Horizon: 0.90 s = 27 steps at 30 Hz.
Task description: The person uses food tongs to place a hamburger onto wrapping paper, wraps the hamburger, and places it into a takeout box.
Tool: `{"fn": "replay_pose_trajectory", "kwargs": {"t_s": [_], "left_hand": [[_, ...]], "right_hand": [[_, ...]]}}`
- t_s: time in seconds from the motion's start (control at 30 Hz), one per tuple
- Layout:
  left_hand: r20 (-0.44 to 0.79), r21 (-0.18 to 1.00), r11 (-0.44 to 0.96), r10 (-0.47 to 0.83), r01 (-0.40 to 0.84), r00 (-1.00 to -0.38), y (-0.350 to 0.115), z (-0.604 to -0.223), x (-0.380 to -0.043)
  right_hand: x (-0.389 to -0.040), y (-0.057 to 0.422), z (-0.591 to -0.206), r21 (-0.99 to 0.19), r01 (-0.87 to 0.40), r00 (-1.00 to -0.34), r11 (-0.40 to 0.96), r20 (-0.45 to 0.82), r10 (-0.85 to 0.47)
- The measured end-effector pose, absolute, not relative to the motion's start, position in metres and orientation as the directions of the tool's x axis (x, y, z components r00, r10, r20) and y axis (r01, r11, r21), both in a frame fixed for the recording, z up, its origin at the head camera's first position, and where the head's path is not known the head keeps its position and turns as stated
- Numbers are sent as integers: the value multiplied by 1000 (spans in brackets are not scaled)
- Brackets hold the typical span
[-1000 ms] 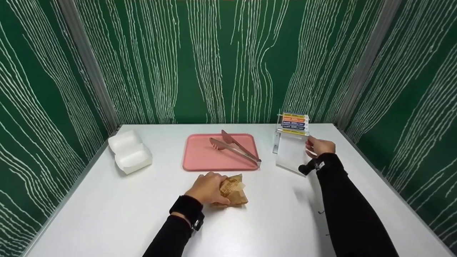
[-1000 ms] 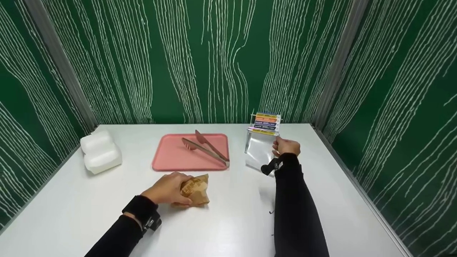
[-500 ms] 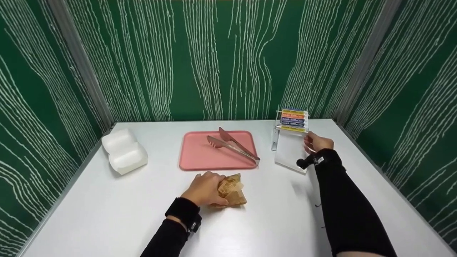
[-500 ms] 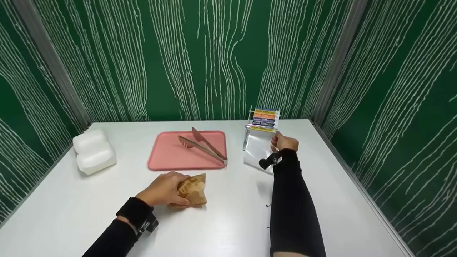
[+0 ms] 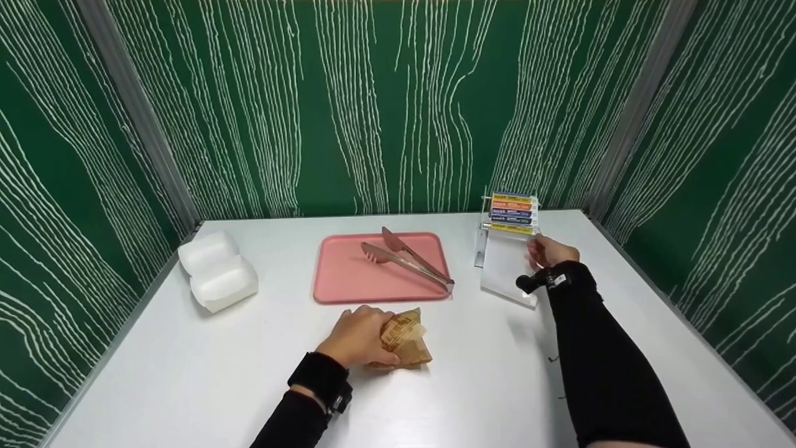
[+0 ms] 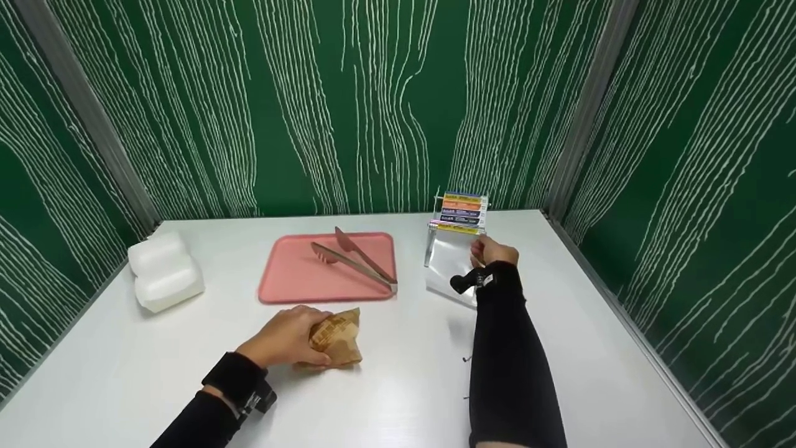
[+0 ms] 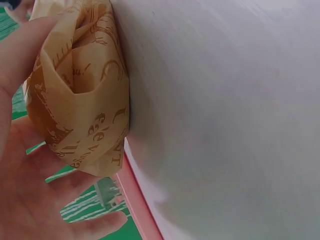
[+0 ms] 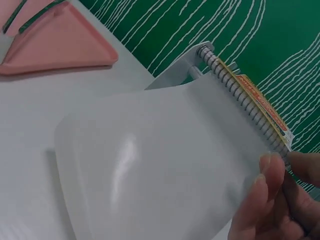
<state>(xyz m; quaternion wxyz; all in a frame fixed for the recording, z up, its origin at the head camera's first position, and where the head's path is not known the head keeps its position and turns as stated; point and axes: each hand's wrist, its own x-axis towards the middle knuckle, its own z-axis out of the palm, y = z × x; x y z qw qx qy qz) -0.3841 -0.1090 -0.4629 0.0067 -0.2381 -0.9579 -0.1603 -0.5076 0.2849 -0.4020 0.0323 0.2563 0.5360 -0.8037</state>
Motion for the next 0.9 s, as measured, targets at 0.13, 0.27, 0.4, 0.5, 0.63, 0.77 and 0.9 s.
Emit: {"fn": "replay_pose_trajectory", "kwargs": {"t_s": [0.13,0.27,0.4,0.5,0.63,0.77,0.9], "left_hand": [[90,310,833,454,458,-887,-108,-465,-383],[85,304,835,455,458,-886,-107,-465,-382],[82,292,840,454,457,-887,-107,-461,-383],[88,285,841,455,460,-886,-106,-459,-383],[98,272,843,455,464,-885,-106,-459,-384],[99,284,843,449,458,-888,-107,-461,-383],[85,297,844,443,447,-892,-109,-461,-383]], "right_hand": [[-506,284,-400,-833,300,-869,-466,-440,226],[-512,286,-404,-843,275,-848,-462,-439,297],[-523,293,-413,-868,282,-840,-409,-429,332],[-531,297,-418,-884,282,-839,-373,-416,352],[-539,297,-420,-901,284,-832,-328,-402,383],[-541,294,-418,-913,295,-837,-281,-389,385],[-540,289,-411,-932,263,-865,-250,-343,367]]}}
